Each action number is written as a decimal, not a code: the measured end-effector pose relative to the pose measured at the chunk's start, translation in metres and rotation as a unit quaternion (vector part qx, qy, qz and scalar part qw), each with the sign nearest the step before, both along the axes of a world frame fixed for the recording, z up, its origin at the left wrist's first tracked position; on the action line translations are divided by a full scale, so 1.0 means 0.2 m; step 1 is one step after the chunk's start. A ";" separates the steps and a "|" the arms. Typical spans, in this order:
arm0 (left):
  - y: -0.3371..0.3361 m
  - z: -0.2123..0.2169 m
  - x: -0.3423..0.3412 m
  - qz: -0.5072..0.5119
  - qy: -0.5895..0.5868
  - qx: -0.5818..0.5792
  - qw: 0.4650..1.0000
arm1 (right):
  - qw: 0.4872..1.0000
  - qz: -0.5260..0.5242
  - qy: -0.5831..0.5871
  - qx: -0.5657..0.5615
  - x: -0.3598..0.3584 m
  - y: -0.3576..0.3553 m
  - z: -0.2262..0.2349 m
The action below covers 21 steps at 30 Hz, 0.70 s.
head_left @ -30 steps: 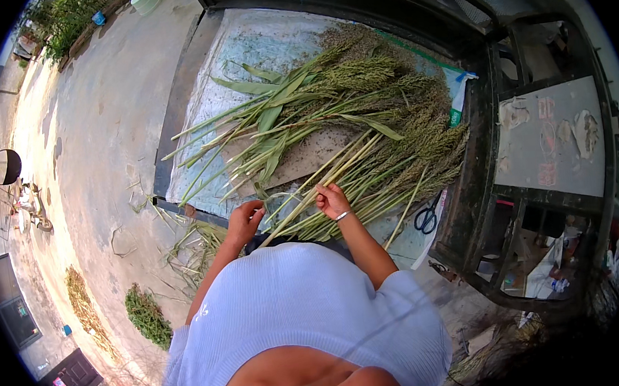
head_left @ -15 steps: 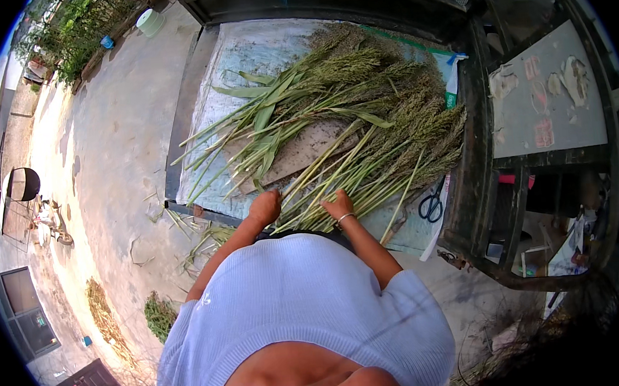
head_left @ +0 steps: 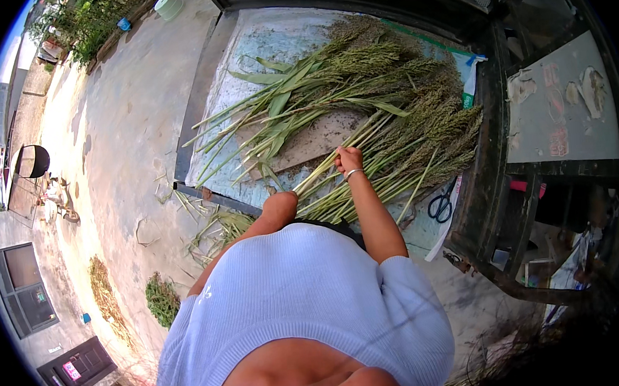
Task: The person stands at a table outdoors and processes a pile of grain stalks by hand. They repeatedly pick up individual stalks, strip the leaves and husks from the stems, and place the cleaned stalks back onto the table. The task involves repetitive manual handling of the plant material to separate the usable parts from the waste.
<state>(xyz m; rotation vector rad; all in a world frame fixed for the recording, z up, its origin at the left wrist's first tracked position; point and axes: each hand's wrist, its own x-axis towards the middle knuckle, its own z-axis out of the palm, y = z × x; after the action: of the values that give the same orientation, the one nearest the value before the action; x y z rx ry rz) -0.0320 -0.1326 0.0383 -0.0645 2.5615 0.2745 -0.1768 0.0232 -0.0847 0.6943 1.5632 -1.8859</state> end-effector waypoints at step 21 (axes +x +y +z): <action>-0.42 -0.05 0.07 0.467 -0.204 0.497 0.702 | 0.991 -0.080 0.000 -0.111 -0.02 -0.11 -0.06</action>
<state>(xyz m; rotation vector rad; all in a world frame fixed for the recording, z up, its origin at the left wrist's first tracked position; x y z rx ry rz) -0.0181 -0.2160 0.0289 -0.8918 1.4253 1.7345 -0.1805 0.0017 -0.0976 0.7378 1.3042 -2.1357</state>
